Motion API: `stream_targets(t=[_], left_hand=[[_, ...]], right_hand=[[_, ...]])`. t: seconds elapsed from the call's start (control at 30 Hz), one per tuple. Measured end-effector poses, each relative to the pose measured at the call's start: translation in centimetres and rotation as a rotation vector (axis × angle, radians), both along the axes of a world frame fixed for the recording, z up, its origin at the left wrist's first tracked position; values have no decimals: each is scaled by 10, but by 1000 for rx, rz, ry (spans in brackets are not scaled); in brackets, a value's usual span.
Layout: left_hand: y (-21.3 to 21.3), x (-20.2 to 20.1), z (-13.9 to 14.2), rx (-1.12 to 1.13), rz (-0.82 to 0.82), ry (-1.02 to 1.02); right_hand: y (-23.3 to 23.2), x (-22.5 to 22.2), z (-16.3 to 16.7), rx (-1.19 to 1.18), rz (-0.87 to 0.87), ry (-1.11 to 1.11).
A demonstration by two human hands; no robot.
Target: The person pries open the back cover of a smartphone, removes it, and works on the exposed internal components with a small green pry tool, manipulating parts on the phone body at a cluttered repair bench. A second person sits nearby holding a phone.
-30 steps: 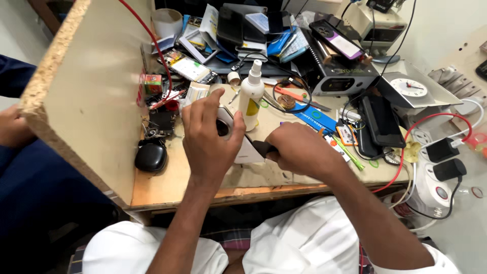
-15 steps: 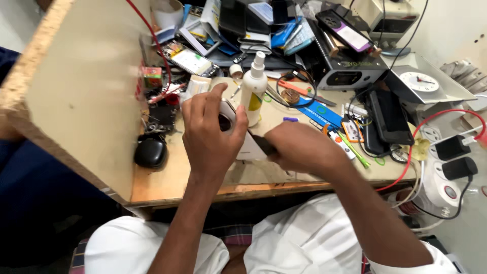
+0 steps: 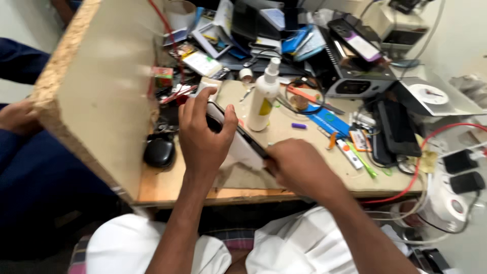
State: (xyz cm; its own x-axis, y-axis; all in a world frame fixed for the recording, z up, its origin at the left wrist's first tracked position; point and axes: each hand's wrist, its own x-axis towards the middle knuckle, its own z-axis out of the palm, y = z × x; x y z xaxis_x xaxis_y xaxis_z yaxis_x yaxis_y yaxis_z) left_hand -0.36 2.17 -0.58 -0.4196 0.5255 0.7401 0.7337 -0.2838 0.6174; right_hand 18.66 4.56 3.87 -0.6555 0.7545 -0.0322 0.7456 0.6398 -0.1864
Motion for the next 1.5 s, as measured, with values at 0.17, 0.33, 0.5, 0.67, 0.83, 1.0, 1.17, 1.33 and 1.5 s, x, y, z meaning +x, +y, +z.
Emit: stream_targets(t=[0.17, 0.33, 0.5, 0.67, 0.83, 1.0, 1.17, 1.33, 1.5], left_hand=[[4, -11, -8, -2, -32, -132], [1, -10, -9, -21, -69, -211], [-4, -5, 1, -1, -68, -119], [-11, 0, 11, -59, -87, -97], [-12, 9, 15, 11, -165, -31], [-7, 15, 14, 42, -264, 5], [1, 23, 3, 108, -271, -87], [2, 32, -15, 182, -348, -383], [1, 40, -30, 74, -382, -582]], right_hand=[[1, 26, 3, 67, -24, 80], [32, 63, 23, -61, -131, 216], [58, 68, 22, 295, -237, 331], [25, 40, -27, 529, -179, 707], [20, 7, -68, -405, 20, 984], [29, -3, -84, -659, 110, 1040], [24, -7, -90, -803, 118, 1139], [30, -15, -101, -663, 130, 1188], [34, -17, -111, -761, 31, 1306]])
